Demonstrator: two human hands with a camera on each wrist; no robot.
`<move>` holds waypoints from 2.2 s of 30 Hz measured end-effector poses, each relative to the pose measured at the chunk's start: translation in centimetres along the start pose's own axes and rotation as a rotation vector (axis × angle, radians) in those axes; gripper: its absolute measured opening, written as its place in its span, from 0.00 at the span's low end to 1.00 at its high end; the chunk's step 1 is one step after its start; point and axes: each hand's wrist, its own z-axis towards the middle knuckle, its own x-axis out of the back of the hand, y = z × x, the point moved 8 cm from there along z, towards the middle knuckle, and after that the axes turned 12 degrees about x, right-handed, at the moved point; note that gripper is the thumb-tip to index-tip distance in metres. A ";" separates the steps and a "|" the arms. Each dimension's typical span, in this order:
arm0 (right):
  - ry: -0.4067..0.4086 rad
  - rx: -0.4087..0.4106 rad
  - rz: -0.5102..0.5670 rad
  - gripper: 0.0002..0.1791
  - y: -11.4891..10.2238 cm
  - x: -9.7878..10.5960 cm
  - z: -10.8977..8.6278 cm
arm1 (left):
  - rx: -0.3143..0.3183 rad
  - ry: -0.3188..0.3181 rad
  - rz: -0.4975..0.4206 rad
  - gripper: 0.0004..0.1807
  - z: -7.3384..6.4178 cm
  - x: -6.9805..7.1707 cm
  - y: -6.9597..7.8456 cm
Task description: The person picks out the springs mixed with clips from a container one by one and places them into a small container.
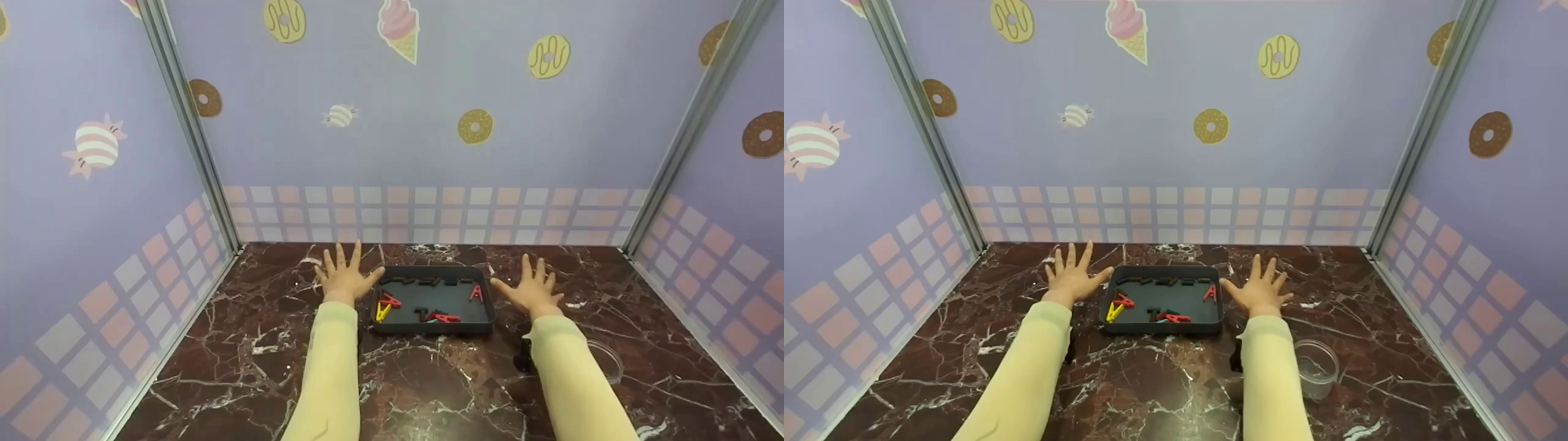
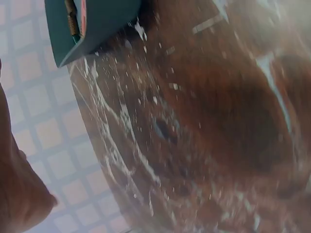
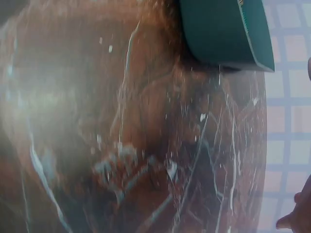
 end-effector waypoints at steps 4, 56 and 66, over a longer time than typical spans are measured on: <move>0.008 -0.025 0.125 0.63 -0.3 -0.7 -0.1 | 0.030 -0.074 -0.265 0.50 -0.4 -0.7 0.1; 0.035 -0.164 0.843 0.28 0.5 -5.9 -4.1 | 0.215 -0.494 -1.083 0.30 -3.6 -8.1 -3.2; 0.068 -0.130 0.840 0.26 0.7 -5.5 -6.3 | 0.177 -0.455 -1.046 0.28 -6.0 -8.2 -3.5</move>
